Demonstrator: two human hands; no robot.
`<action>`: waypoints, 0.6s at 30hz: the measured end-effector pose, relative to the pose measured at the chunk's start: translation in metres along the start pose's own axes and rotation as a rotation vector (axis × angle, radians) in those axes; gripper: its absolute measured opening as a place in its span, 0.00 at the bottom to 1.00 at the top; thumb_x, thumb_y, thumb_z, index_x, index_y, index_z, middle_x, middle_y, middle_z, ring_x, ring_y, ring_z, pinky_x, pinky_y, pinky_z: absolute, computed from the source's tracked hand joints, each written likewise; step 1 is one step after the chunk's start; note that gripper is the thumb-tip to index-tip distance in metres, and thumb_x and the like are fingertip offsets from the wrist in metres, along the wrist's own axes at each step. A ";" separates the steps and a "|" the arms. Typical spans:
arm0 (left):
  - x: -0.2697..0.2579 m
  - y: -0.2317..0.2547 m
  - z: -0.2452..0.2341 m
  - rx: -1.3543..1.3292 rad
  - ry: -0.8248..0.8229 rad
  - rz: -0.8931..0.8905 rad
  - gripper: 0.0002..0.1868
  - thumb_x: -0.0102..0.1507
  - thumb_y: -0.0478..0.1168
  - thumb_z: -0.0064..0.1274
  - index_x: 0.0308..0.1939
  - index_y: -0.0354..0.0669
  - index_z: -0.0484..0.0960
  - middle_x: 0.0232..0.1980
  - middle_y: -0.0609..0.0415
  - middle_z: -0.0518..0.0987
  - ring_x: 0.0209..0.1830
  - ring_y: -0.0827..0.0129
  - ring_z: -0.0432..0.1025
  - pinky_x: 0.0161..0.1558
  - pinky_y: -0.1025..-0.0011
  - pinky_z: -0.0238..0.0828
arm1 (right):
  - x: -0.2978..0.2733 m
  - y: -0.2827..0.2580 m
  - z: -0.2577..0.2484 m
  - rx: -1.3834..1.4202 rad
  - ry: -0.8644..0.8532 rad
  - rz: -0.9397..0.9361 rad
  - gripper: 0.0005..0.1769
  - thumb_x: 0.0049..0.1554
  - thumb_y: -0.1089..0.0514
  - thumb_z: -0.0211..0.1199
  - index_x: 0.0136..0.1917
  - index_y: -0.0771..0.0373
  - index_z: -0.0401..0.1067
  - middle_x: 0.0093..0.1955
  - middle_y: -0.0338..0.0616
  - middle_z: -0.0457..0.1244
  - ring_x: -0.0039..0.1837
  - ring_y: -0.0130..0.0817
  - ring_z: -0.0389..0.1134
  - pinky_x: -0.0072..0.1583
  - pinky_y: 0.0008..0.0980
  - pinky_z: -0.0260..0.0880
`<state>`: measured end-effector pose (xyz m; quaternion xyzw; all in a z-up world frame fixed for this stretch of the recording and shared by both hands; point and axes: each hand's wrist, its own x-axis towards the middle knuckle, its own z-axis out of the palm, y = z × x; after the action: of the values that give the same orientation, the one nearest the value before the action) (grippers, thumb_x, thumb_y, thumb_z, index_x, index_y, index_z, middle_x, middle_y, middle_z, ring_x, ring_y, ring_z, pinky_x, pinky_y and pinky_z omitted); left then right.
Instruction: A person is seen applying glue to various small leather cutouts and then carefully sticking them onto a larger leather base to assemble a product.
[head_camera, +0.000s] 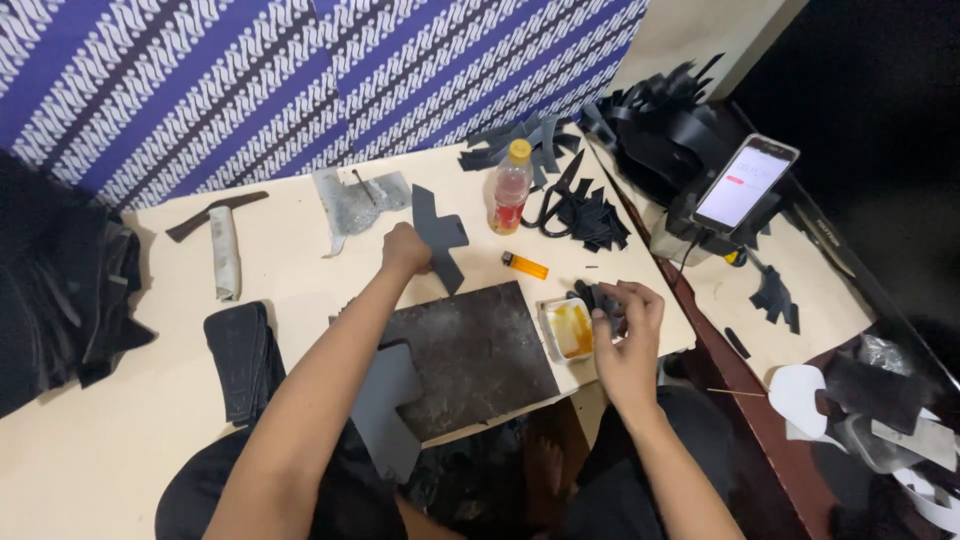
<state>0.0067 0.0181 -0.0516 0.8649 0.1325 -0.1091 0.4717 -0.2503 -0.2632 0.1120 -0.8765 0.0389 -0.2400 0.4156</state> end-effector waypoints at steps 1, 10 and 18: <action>-0.006 0.004 -0.001 -0.003 -0.005 0.009 0.13 0.59 0.33 0.58 0.45 0.28 0.80 0.35 0.32 0.81 0.35 0.41 0.81 0.35 0.51 0.84 | 0.000 -0.001 0.001 -0.006 0.008 -0.001 0.17 0.59 0.70 0.58 0.62 0.64 0.70 0.62 0.52 0.52 0.51 0.43 0.59 0.50 0.37 0.62; -0.061 0.043 -0.017 0.325 0.051 0.108 0.08 0.63 0.28 0.50 0.41 0.26 0.83 0.38 0.31 0.83 0.45 0.39 0.81 0.44 0.53 0.82 | -0.007 0.006 -0.005 -0.060 -0.034 0.077 0.18 0.58 0.66 0.60 0.62 0.63 0.71 0.65 0.58 0.53 0.62 0.63 0.65 0.60 0.48 0.72; -0.119 0.052 -0.076 0.359 0.189 0.358 0.20 0.65 0.48 0.49 0.54 0.37 0.77 0.49 0.41 0.80 0.48 0.41 0.75 0.43 0.44 0.72 | -0.017 0.040 -0.012 -0.554 -0.328 -0.261 0.26 0.58 0.33 0.50 0.60 0.43 0.77 0.72 0.45 0.56 0.72 0.47 0.53 0.67 0.54 0.54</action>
<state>-0.0831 0.0403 0.0676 0.9507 -0.0004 0.0353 0.3080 -0.2657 -0.2934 0.0818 -0.9805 -0.0774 -0.1273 0.1285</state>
